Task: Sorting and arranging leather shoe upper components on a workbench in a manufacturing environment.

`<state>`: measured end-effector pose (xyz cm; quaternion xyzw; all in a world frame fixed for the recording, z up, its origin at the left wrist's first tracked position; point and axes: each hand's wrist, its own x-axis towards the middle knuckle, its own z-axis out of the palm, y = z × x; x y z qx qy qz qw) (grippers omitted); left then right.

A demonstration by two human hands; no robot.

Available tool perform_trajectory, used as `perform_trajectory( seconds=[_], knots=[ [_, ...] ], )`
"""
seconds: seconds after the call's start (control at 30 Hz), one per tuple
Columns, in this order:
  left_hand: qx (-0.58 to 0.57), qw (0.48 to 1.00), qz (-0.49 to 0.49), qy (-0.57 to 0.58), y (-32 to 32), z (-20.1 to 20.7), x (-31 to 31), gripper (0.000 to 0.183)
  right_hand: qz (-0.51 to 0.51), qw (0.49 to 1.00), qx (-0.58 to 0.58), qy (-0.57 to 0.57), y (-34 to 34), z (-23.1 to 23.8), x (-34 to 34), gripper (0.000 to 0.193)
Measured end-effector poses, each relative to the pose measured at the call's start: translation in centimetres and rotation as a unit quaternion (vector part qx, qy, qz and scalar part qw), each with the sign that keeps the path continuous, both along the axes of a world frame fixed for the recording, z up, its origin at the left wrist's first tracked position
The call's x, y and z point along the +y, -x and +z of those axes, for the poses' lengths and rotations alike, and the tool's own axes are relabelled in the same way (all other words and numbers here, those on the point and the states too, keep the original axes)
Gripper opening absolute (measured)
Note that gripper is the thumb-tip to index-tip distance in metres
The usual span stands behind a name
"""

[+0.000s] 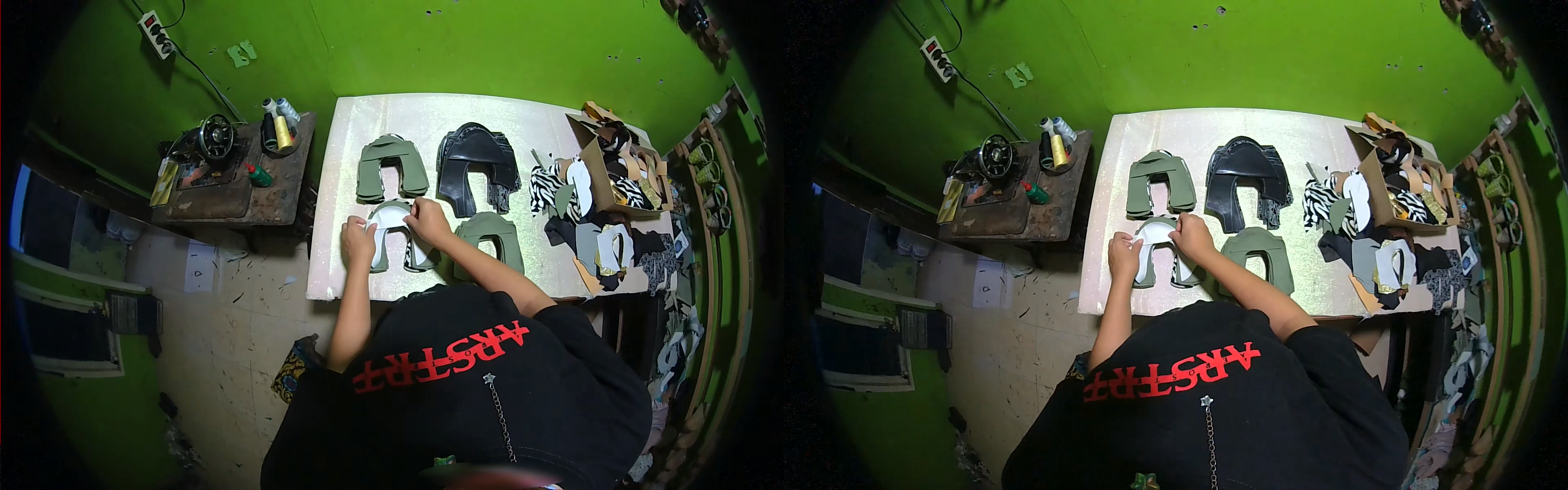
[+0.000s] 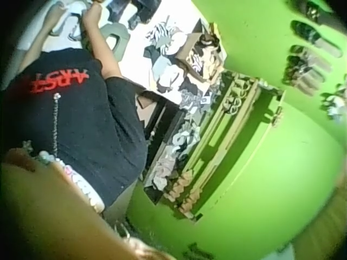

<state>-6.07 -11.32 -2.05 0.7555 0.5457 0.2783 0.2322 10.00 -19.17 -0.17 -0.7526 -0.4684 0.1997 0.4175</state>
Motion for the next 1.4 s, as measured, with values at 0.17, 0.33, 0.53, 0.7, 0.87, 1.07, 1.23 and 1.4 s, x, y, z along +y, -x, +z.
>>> perform_trajectory(
  seconds=[0.17, 0.33, 0.53, 0.7, 0.87, 1.07, 1.23, 1.4],
  knots=[
    [0.037, 0.998, 0.04, 0.017, 0.5, 1.1, -0.7, 0.03, -0.022, 0.999, -0.009, -0.028, 0.0, -0.6, -0.3, 0.026],
    [0.026, 0.99, 0.031, 0.135, 1.6, 2.8, -0.9, 0.032, -0.023, 0.999, 0.003, -0.045, 0.1, -0.9, -0.6, 0.025],
    [0.031, 0.992, 0.02, 0.117, 3.2, 3.6, -2.2, 0.034, -0.026, 0.998, -0.011, -0.047, 0.4, -0.9, -0.7, 0.022],
    [0.075, 0.979, 0.052, 0.181, 3.1, 5.5, -4.4, 0.038, -0.023, 0.998, -0.019, -0.061, 0.5, -1.1, -0.9, 0.022],
    [0.052, 0.979, 0.067, 0.187, 3.7, 4.8, -4.8, 0.038, -0.025, 0.997, -0.018, -0.065, 0.6, -1.0, -1.0, 0.021],
    [0.052, 0.996, 0.063, 0.043, 2.0, 5.0, -5.9, 0.029, 0.012, 0.995, 0.098, -0.024, -1.0, -1.5, -1.8, 0.016],
    [-0.015, 0.999, -0.003, -0.043, -2.7, 5.6, -7.6, 0.022, 0.062, 0.964, 0.238, -0.101, -2.3, 0.9, -6.0, 0.012],
    [-0.066, 0.987, -0.115, -0.089, -9.4, 6.3, -10.4, 0.021, -0.031, 0.912, 0.36, -0.195, -7.7, 1.7, -11.0, 0.007]
  ],
)
